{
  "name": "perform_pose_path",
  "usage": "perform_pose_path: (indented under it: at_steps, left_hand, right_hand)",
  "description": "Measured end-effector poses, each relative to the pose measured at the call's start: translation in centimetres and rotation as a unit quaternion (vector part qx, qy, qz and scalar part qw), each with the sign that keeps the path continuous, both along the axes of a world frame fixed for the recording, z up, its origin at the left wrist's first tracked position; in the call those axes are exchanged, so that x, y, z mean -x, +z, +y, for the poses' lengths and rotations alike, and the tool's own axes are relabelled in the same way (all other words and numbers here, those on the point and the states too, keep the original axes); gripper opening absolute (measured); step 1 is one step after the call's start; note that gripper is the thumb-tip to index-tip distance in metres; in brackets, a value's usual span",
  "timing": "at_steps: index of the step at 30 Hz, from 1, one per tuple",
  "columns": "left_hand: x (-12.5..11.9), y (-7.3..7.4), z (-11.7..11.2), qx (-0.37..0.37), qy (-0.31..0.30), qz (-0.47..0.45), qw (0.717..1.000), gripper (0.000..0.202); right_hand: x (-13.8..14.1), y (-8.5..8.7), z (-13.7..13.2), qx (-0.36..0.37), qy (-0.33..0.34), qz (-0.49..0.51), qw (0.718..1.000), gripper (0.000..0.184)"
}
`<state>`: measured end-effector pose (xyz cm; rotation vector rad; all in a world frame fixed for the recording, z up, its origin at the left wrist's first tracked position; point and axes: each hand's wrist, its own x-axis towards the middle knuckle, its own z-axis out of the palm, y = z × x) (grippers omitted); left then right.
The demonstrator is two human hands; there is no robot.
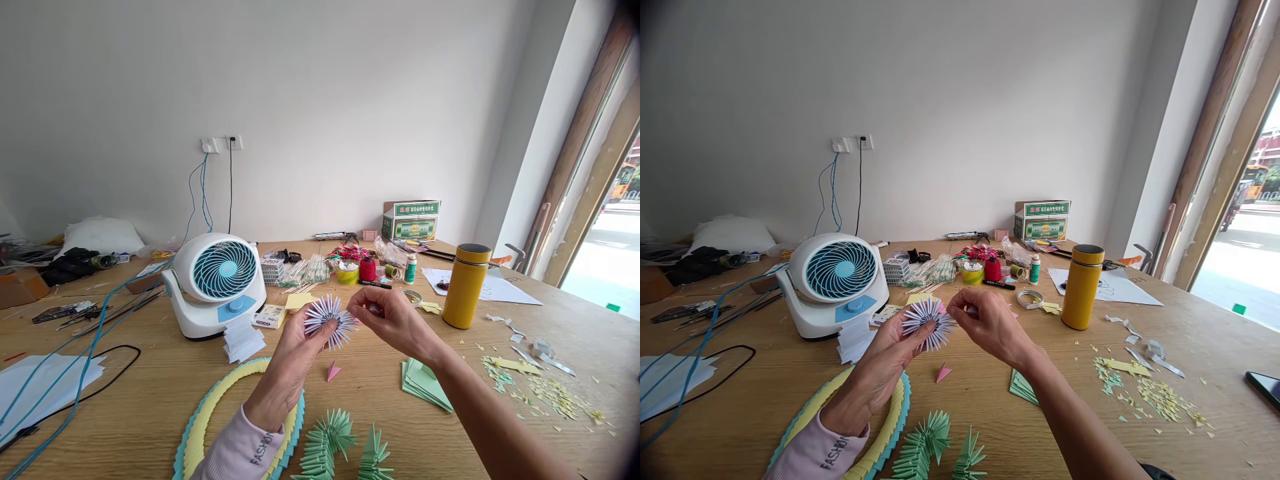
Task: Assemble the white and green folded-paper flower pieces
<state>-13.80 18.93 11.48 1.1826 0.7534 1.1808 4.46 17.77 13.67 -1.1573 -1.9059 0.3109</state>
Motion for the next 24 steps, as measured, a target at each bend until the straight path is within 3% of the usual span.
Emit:
perform_pose_path:
  at_steps: [13,24]
  left_hand:
    - [0.2,-0.1,0.0,0.011,-0.008,-0.019,1.0,0.043]
    - [0.3,-0.3,0.2,0.026,-0.029,-0.028,0.999,0.04]
  right_hand:
    - [-0.8,0.0,0.3,0.024,0.016,-0.002,1.0,0.02]
    - [-1.1,0.8,-0.3,-0.013,0.023,-0.051,0.998,0.017]
